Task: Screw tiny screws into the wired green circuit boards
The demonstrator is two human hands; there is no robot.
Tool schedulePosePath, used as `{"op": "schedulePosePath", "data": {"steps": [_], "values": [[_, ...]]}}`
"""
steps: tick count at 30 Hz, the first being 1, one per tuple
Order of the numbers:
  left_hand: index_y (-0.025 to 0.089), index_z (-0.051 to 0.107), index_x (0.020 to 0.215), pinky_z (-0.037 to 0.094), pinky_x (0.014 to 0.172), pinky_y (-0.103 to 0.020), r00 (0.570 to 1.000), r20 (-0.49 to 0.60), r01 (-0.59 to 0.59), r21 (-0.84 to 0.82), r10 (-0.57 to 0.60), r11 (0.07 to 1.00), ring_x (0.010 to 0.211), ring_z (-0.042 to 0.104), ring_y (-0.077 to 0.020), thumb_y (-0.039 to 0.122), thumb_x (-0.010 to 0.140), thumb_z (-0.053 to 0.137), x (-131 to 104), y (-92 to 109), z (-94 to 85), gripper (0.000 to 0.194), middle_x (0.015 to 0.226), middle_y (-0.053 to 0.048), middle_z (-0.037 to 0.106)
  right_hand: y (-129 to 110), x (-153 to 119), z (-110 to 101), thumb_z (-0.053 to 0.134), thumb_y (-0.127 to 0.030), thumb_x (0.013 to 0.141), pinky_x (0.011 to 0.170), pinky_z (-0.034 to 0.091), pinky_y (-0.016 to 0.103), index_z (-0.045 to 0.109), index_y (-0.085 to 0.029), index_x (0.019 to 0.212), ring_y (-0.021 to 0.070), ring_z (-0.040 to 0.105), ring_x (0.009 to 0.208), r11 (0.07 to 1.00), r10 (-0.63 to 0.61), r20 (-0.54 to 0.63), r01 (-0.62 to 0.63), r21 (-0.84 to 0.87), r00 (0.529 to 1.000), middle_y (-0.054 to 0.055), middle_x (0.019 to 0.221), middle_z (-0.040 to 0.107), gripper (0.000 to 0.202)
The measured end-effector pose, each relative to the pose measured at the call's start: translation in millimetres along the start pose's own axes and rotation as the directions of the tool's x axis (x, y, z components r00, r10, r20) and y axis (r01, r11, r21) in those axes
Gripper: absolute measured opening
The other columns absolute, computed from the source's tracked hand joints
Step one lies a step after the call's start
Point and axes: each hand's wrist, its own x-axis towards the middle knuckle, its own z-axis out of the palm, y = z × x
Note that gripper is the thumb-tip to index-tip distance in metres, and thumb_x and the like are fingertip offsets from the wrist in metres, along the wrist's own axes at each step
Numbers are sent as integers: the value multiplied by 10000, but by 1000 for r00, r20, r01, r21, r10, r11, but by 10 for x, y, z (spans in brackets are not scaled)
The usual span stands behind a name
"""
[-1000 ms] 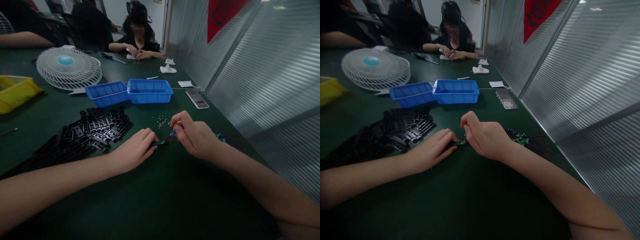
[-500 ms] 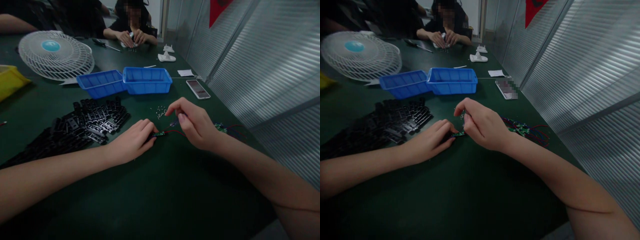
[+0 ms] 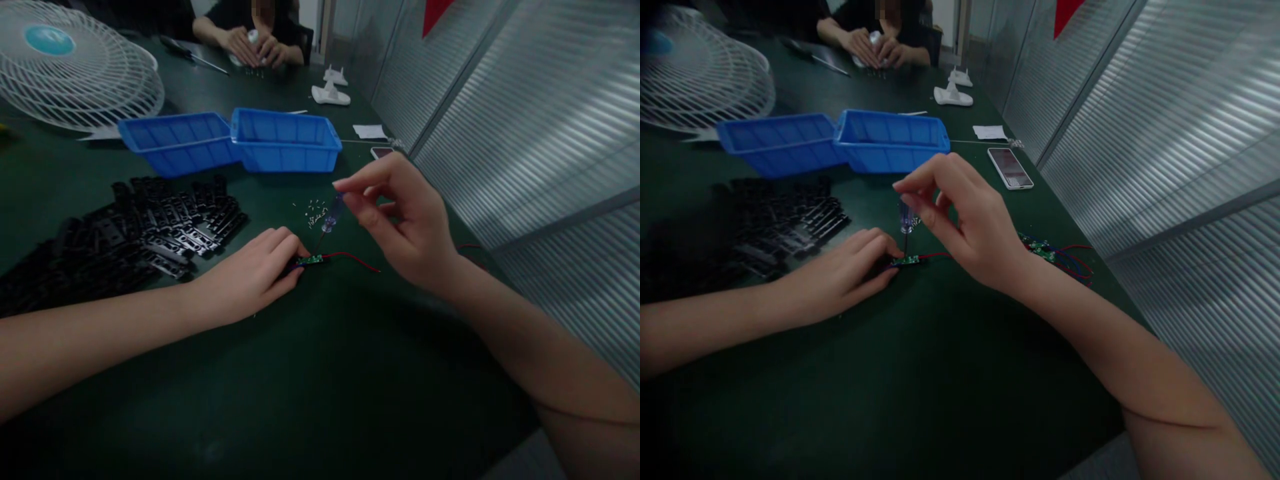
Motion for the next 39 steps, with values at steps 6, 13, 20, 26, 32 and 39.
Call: {"op": "schedulePosePath", "data": {"steps": [6, 13, 20, 26, 32, 39], "values": [[190, 471, 1028, 436, 820, -362, 1000, -6, -6, -6, 6, 1000, 930, 504, -213, 319, 936, 420, -3, -3, 5, 166, 1007, -64, 519, -14, 78, -110, 405, -401, 965, 570, 426, 248, 546, -211, 919, 117, 537, 699, 998, 13, 96, -7, -56, 995, 13, 844, 573, 241], [186, 471, 1029, 431, 816, -356, 1000, -5, -8, -9, 8, 1000, 929, 499, -207, 294, 932, 434, -5, 18, -18, 150, 1014, -60, 511, 15, 29, -105, 315, -450, 976, 522, 267, 279, 501, -186, 622, 116, 430, 548, 909, 23, 176, 53, -414, 984, -2, 555, 443, 479], [184, 464, 1036, 430, 808, -352, 1000, -2, -2, -18, 2, 1000, 933, 493, -203, 287, 935, 432, -7, 0, -3, 147, 1017, -59, 505, 74, 46, -67, 294, -246, 967, 799, 427, 352, 571, -171, 1035, 184, 534, 884, 975, -104, 200, 140, -174, 974, 65, 946, 561, 295], [187, 458, 1030, 426, 814, -341, 1000, 7, 5, -22, -5, 1000, 938, 491, -194, 287, 934, 447, -8, 10, -12, 139, 1020, -48, 504, 147, -11, 31, 470, -288, 934, 675, 501, 287, 504, -235, 1114, 139, 549, 793, 993, -109, 4, 109, 52, 994, 18, 919, 549, 191], [186, 460, 1030, 423, 818, -340, 1000, 15, 7, -28, -6, 1000, 946, 488, -196, 285, 936, 441, 1, 24, -34, 138, 1024, -51, 503, 137, -6, -6, 475, -279, 938, 695, 524, 295, 577, -231, 1052, 150, 593, 840, 978, -195, -12, 196, 74, 981, 26, 933, 601, 160], [192, 460, 1032, 422, 811, -332, 1000, 8, 3, -28, -3, 1000, 932, 488, -187, 286, 939, 440, -2, 16, -16, 133, 1017, -43, 503, 99, 64, -111, 532, -392, 907, 575, 414, 259, 579, -204, 859, 118, 522, 654, 992, -124, 18, 124, -9, 992, -4, 762, 559, 200]]}}
